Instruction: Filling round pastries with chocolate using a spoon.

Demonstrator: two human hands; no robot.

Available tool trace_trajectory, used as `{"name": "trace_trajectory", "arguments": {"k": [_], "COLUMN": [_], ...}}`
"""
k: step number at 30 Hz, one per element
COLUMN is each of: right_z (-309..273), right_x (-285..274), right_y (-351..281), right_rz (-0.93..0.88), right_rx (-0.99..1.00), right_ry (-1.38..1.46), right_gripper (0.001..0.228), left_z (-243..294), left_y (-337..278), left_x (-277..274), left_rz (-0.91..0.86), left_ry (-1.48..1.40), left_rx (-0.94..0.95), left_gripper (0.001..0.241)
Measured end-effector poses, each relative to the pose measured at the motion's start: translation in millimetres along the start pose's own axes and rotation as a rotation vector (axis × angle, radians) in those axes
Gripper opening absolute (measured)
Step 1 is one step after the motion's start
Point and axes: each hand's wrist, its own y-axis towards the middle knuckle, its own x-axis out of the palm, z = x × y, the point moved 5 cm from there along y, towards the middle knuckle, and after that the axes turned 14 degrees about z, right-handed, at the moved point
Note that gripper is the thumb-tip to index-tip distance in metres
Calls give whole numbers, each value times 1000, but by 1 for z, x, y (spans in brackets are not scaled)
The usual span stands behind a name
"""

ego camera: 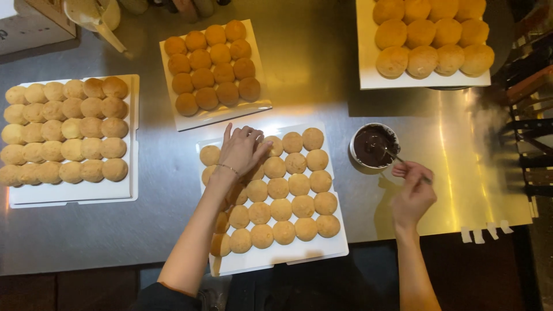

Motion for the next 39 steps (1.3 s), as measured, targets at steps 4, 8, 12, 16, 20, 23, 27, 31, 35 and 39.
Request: {"name": "trace_trajectory", "arguments": {"k": [4,8,12,16,20,23,27,31,35,39], "right_z": [-15,-13,14,59,129,159,193,167,63,-49], "right_x": [8,6,-9,-26,-44,-45,-42,-31,2,74], "right_y": [-5,-3,10,15,2,-11,-25,-24,-15,-47], "right_rz": [-200,-239,-61,87,239,313,456,460,284,-17], "right_rx": [-379,-372,-53,263,783,1092,1495,1607,991,285], "right_ry": [-424,-365,-97,178,518,710,970,1161,944,375], "right_gripper": [16,16,25,32,34,31,27,24,25,32], "left_z": [34,45,39,43,45,35,-7,-15,-32,-42], "left_y": [9,13,9,1,-2,4,11,-6,-23,-34], "left_x": [13,20,19,8,-9,-16,-9,-37,-60,-74], "left_rz": [201,14,34,161,178,223,386,346,362,354], "left_ry": [-69,197,134,-46,-225,-381,-1117,-1822,-1710,-1605], "left_rx": [256,134,73,157,-22,-89,-186,-681,-639,-588], "left_gripper": [56,49,47,48,47,46,53,56,64,64]}}
